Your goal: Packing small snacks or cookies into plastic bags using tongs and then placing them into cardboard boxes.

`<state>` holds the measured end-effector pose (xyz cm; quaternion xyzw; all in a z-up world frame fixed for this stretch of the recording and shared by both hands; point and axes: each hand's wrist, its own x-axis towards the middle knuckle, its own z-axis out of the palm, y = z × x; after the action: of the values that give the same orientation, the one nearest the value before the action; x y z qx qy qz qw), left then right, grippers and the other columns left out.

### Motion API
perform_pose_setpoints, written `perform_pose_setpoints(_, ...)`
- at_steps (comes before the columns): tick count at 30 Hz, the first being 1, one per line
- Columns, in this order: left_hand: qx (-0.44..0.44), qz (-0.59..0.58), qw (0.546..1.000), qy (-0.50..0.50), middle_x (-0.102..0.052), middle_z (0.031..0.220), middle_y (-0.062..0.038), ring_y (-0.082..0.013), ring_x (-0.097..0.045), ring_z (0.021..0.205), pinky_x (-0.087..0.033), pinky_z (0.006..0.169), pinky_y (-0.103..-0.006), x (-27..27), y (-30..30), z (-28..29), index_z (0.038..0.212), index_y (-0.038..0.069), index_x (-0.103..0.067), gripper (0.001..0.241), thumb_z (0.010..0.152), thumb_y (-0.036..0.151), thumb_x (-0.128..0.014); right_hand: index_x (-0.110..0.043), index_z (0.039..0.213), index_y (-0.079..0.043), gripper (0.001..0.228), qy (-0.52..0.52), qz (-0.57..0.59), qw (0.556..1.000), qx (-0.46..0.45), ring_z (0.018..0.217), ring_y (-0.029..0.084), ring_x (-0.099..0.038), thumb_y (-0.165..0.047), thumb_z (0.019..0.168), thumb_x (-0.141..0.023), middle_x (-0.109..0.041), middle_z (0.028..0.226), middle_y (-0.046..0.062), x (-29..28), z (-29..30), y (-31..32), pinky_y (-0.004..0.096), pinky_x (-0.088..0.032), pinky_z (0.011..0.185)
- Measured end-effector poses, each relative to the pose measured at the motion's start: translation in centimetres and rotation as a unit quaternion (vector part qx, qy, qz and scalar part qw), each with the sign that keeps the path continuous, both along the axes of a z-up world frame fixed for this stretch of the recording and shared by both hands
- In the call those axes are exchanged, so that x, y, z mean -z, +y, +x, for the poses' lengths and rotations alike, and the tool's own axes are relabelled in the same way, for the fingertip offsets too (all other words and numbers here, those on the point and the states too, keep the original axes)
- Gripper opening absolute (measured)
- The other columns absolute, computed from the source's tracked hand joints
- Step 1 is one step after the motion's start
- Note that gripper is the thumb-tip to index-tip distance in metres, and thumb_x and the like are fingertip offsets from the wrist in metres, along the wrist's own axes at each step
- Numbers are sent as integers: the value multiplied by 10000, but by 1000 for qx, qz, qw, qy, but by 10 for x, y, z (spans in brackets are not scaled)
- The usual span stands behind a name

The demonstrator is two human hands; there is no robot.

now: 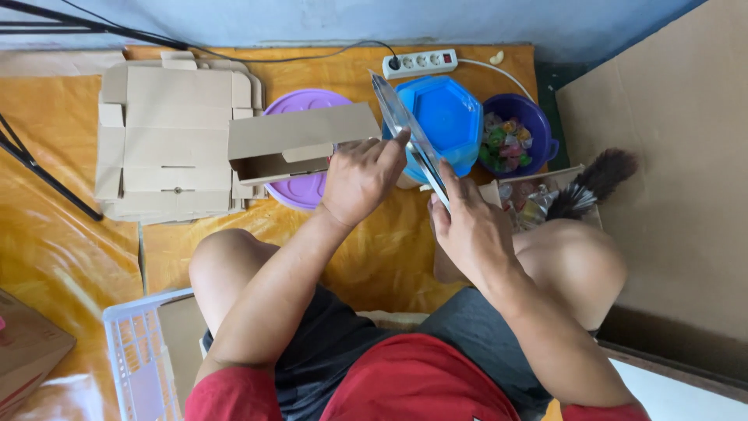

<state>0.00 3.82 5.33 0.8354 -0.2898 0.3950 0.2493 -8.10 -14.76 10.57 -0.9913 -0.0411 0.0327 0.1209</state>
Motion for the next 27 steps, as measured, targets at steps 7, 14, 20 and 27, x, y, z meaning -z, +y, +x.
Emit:
perform_pose_setpoints(7, -68, 15, 998, -5, -601, 614, 9, -170, -656, 524, -556, 511, -276, 11, 8, 15, 1039, 113, -701, 112, 969, 127, -615, -622, 1406, -208, 457, 146, 308, 935, 101, 420, 215, -669, -285, 956, -635, -727, 738, 88, -9, 5, -17, 343, -575, 402)
perform_pose_setpoints(14, -174, -76, 980, 63, -590, 552, -58, -303, -672, 523, -555, 521, -429, 21, 37, 43, 1068, 140, -679, 135, 934, 142, -658, -586, 1400, 8, 464, 205, 438, 875, -2, 351, 124, -580, -107, 952, -617, -660, 693, 123, -20, 1, -59, 249, -485, 276)
perform_pose_setpoints(20, -115, -313, 919, 212, -468, 582, 39, -120, -429, 541, -445, 603, -299, 14, 44, 47, 1080, 100, -677, 98, 1007, 116, -613, -561, 1240, -10, 210, 159, 443, 881, 35, 482, 120, -498, -117, 1066, -510, -564, 785, 78, -42, 33, -127, 216, -401, 352)
perform_pose_setpoints(27, -87, -392, 884, 239, -622, 523, -64, -216, -621, 478, -502, 539, -345, 15, 35, 58, 1049, 114, -688, 106, 968, 103, -620, -643, 1086, 36, 547, 18, 258, 935, 242, 458, 319, -611, -510, 1062, -668, -583, 661, 202, 111, 143, -233, 385, -482, 337)
